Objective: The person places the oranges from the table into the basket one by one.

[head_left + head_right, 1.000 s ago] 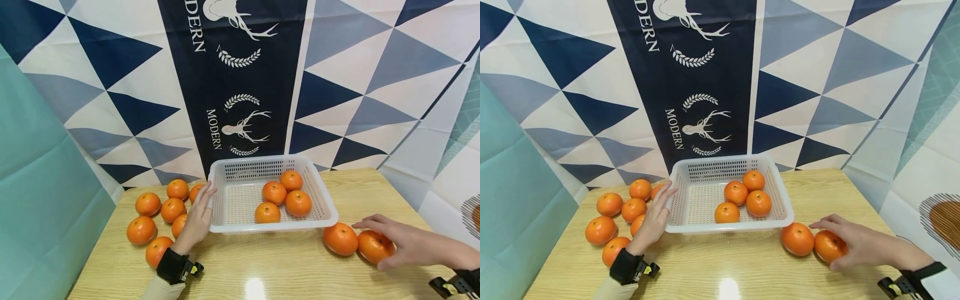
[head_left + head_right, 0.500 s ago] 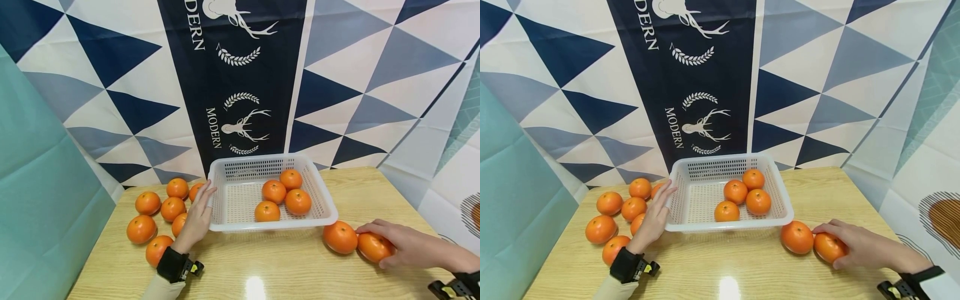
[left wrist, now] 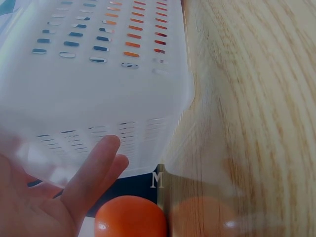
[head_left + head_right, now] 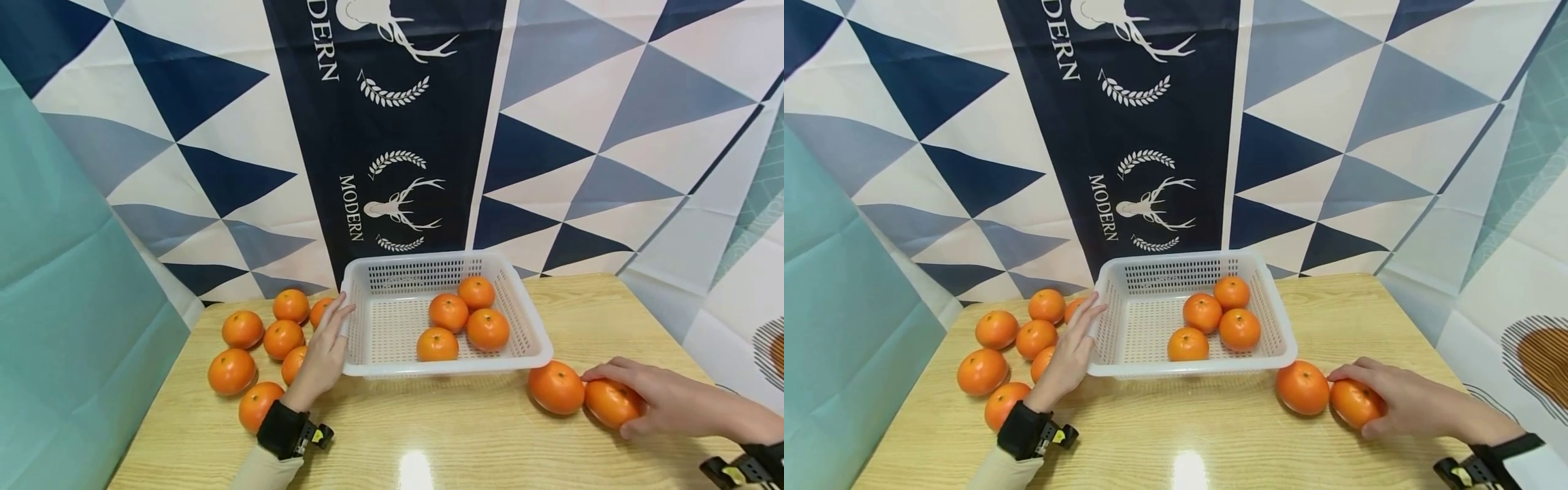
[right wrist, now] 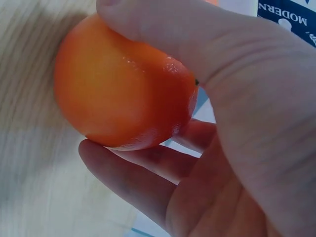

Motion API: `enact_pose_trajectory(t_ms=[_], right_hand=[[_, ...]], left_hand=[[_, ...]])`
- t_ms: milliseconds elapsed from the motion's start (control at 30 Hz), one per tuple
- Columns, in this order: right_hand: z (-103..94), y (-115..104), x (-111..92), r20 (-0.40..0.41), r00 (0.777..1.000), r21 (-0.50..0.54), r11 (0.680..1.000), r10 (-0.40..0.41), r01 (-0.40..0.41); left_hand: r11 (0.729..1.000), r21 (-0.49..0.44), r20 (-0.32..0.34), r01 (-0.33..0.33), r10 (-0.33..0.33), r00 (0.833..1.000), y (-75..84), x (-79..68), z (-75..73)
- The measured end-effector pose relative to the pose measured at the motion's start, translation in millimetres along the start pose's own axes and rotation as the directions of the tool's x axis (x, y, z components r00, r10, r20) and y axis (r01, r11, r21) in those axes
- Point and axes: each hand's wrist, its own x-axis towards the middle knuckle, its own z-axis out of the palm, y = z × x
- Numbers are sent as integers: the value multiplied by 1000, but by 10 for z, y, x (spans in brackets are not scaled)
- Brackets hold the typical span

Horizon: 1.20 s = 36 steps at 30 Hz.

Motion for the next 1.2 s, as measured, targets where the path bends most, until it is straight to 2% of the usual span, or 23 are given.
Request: enact_pose_trajectory(t_ms=[267, 400, 700, 933, 1067, 1200], right_hand=[[-158, -15, 12, -86, 995, -55, 997, -57, 52], [-246, -49, 50, -99, 993, -79, 995, -71, 63], [-544, -147, 168, -74, 997, -139, 990, -11, 1], [-757, -203, 241, -151, 988, -198, 980, -41, 10], [-809, -246, 315, -159, 987, -190, 982, -38, 7], [-857, -288, 426, -162, 984, -185, 982, -73, 42]], left_hand=[[1000, 8, -8, -4, 4, 1000, -4, 2, 4], [1000, 0, -5, -6, 6, 1000, 3, 1, -5], [1000, 11, 3, 1, -1, 1000, 2, -4, -4], [1000, 12, 1, 4, -4, 1000, 2, 0, 0], [1000, 5, 6, 8, -8, 1000, 2, -1, -3], [1000, 1, 9, 7, -7, 1000, 10, -2, -7]])
